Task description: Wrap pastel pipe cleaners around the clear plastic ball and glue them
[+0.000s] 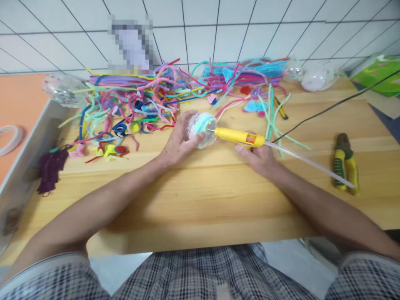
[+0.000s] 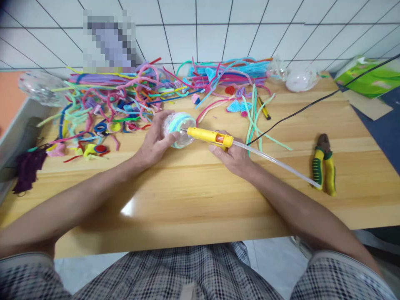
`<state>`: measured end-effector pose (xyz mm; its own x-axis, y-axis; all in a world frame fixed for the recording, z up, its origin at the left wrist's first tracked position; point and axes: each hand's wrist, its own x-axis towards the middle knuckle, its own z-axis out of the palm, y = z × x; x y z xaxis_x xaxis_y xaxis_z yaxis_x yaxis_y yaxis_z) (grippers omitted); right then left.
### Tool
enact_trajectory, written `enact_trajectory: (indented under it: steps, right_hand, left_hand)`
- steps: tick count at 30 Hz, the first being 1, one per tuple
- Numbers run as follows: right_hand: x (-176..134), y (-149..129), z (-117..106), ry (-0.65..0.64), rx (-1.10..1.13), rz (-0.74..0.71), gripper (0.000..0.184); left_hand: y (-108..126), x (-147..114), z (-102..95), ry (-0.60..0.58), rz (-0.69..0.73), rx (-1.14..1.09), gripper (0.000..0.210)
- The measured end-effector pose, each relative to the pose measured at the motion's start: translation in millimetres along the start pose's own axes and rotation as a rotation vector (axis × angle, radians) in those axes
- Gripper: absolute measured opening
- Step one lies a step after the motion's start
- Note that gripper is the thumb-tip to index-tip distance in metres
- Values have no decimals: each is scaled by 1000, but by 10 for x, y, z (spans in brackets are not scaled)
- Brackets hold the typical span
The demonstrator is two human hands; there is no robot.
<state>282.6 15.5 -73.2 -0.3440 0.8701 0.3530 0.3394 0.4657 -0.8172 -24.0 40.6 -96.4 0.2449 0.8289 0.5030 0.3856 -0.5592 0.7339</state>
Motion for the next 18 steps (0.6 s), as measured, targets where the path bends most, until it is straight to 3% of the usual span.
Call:
enact_trajectory:
  steps: [12,18]
  right_hand:
    - [-14,33,7,26,-6,26,28]
    - [-26,73,12,21,-17,-39,26]
  left_hand:
    - [-13,-52,110,64,-15,-18,72]
    - [-16,-56,101,55,29,5,72]
